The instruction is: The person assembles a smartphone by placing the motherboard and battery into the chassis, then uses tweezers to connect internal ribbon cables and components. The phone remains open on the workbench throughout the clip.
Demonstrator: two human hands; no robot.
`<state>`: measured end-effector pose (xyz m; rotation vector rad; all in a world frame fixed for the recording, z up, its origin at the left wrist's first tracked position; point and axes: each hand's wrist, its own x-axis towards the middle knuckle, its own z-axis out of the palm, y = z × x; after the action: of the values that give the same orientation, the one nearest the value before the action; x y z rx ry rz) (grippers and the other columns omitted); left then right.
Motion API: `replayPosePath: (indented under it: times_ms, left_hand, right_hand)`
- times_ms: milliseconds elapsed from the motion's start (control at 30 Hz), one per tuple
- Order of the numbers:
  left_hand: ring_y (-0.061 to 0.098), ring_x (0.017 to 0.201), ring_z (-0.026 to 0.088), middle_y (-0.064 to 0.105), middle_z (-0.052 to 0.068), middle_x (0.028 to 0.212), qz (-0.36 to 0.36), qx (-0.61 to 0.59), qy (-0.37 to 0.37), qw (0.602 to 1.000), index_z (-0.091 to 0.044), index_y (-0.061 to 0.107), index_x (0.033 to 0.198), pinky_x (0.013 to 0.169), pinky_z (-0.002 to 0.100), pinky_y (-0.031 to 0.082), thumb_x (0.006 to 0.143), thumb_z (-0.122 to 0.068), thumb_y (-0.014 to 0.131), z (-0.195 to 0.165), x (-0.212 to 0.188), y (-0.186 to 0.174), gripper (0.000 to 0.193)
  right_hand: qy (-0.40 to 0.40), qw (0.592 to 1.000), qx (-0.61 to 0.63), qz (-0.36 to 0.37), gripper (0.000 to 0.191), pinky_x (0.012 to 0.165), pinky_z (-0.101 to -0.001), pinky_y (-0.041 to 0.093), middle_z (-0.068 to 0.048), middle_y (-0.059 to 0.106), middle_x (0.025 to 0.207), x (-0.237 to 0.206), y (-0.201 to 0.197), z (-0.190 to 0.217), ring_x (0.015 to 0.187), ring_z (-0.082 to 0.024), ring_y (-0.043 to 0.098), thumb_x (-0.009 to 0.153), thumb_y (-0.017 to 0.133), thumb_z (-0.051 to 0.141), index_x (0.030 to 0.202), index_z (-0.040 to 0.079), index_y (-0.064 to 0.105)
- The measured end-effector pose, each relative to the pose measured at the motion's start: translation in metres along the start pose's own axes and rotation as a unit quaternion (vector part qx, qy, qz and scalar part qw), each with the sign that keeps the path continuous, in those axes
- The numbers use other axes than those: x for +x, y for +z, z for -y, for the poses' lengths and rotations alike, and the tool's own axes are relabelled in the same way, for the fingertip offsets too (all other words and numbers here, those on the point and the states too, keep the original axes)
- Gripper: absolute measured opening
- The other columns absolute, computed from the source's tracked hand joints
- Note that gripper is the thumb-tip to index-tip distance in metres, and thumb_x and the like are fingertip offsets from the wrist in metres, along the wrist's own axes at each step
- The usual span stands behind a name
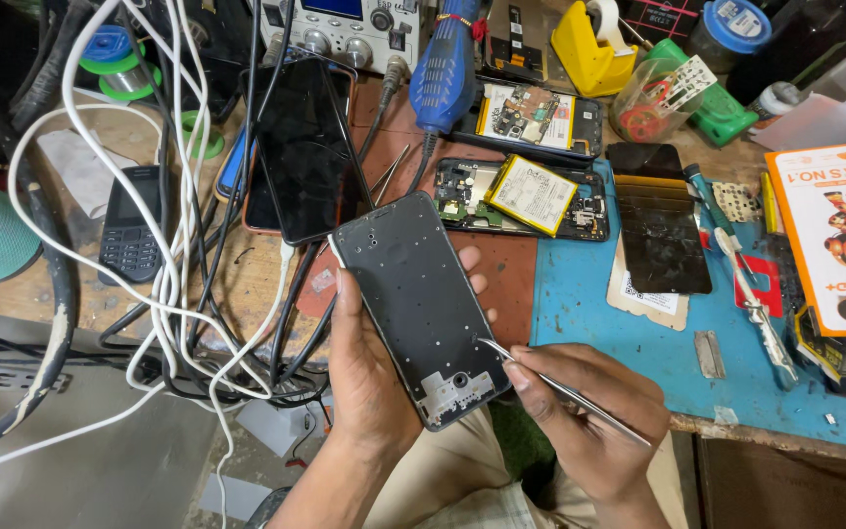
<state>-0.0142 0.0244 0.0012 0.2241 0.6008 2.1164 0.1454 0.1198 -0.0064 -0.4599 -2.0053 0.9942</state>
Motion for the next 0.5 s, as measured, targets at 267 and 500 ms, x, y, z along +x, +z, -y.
replayPosePath:
  times_ms: [267,500]
  left_hand:
    - [0.07,0.112,0.03,0.065,0.024,0.133,-0.003,0.007,0.018,1.0,-0.003,0.05,0.145,0.092,0.048,0.061,0.102,-0.062,0.032,0.0027,-0.0016,0.0015,0.075]
    - [0.069,0.112,0.032,0.066,0.025,0.133,-0.009,0.009,0.005,1.0,-0.002,0.051,0.144,0.09,0.049,0.062,0.101,-0.064,0.033,0.0015,-0.0024,0.0005,0.078]
  right_hand:
    - [-0.04,0.998,-0.02,0.045,0.022,0.079,-0.0271,0.06,-0.01,0.078,0.098,0.0081,0.0048,0.002,0.089,-0.018,0.076,0.085,0.079,0.0,0.107,0.001,0.075]
    - [-0.002,1.0,0.008,0.014,0.018,0.076,-0.0273,0.058,-0.012,0.076,0.094,0.0022,-0.0005,0.0003,0.084,-0.018,0.074,0.084,0.078,0.0,0.101,-0.002,0.075]
